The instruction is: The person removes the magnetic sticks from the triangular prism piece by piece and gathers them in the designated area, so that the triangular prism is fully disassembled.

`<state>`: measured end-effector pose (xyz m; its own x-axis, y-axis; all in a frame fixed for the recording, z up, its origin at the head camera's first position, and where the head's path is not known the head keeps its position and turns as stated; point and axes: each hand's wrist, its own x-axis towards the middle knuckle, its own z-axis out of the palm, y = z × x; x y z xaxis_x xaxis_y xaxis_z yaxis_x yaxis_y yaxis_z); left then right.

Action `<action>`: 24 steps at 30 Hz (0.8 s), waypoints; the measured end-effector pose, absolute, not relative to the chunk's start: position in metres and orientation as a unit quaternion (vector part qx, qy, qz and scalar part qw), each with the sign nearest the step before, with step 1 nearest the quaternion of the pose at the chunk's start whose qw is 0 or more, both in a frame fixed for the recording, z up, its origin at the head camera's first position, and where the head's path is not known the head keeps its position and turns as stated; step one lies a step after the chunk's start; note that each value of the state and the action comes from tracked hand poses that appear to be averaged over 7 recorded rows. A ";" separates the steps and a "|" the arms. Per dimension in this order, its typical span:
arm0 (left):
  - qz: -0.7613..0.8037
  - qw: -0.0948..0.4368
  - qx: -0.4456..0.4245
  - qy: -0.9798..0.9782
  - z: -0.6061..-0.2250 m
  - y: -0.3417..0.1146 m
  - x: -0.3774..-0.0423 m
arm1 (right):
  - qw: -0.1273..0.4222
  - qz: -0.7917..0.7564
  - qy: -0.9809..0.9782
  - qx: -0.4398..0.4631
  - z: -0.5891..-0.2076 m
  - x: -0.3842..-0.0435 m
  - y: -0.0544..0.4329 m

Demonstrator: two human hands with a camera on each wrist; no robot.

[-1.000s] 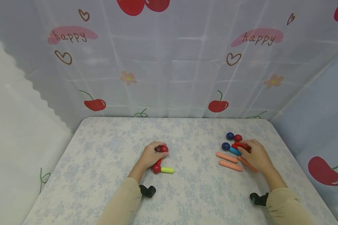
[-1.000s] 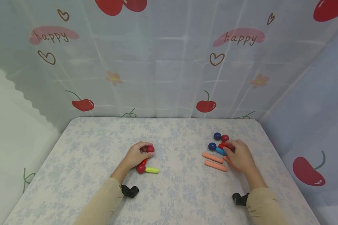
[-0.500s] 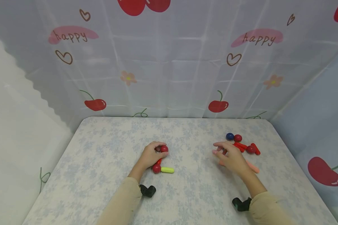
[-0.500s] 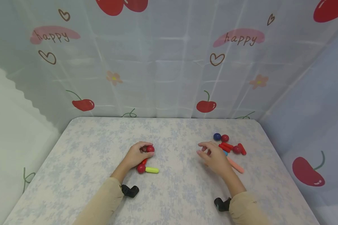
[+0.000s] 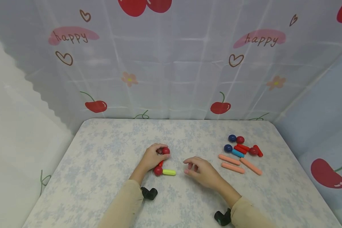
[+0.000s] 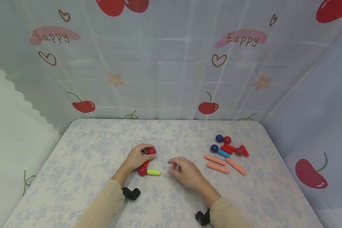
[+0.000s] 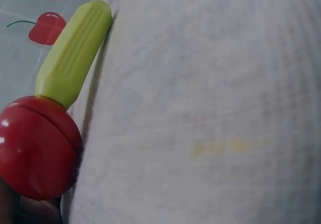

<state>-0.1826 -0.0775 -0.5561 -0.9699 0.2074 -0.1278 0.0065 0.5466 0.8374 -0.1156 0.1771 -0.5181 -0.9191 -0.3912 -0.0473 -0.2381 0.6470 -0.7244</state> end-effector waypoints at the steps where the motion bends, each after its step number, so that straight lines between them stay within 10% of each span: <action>1: 0.472 0.106 0.060 0.873 -0.556 -0.077 -0.183 | 0.100 -0.387 0.900 -0.174 -0.518 -0.116 0.175; 24: 0.487 0.112 0.052 0.865 -0.557 -0.079 -0.182 | 0.094 -0.432 0.888 -0.126 -0.528 -0.132 0.180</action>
<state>-0.1823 -0.0789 -0.5573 -0.9696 0.1983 -0.1431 -0.0194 0.5211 0.8533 -0.1315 0.1797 -0.5275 -0.9506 -0.3051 -0.0573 -0.1430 0.5941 -0.7916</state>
